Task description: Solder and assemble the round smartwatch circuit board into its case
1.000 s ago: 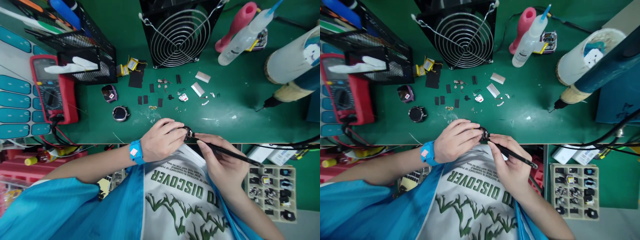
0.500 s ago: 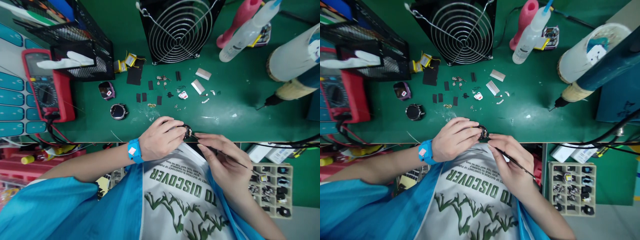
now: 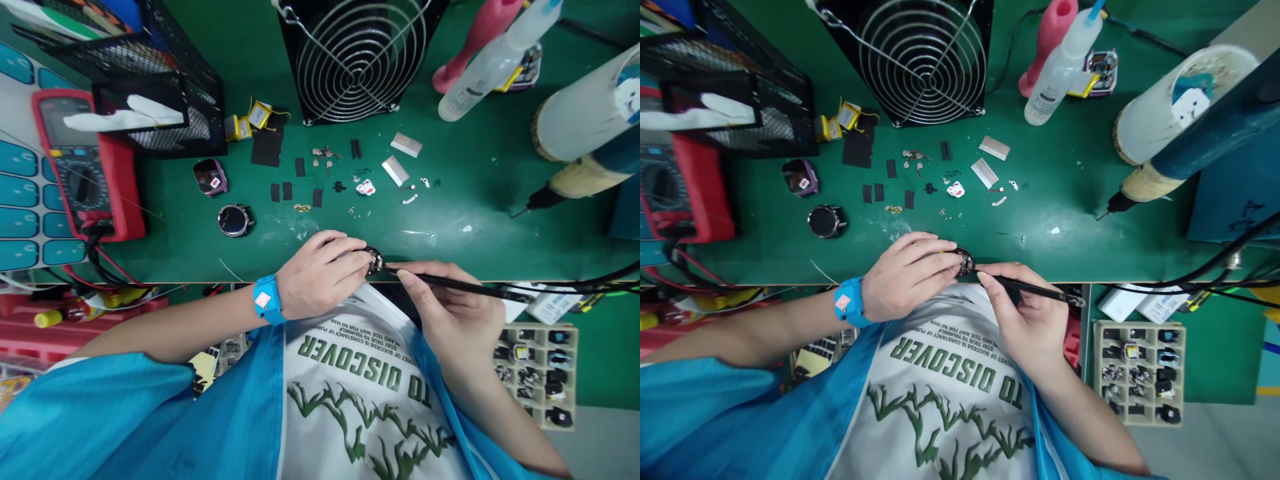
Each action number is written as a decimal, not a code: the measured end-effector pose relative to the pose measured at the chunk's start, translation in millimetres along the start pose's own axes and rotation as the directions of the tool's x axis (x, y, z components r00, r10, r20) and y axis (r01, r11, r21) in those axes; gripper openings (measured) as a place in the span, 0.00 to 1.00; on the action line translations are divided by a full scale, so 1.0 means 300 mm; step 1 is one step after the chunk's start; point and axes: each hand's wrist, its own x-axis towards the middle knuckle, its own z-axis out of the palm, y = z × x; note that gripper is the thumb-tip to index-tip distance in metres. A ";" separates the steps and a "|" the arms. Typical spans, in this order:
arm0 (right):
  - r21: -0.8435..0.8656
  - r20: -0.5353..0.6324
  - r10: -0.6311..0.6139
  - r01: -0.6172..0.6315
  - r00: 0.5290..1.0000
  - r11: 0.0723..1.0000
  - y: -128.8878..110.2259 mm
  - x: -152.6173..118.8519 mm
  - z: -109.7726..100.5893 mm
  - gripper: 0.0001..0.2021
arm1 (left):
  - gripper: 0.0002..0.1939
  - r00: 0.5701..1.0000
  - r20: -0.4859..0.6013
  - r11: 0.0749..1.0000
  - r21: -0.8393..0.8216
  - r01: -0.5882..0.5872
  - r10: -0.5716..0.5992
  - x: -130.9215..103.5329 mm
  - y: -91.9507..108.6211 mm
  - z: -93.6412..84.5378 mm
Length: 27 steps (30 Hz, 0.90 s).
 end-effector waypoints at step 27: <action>0.175 0.122 -0.084 0.062 0.989 0.983 0.041 0.103 -0.050 0.06 | 0.03 1.000 0.002 1.000 -0.012 0.002 -0.002 0.001 0.001 -0.004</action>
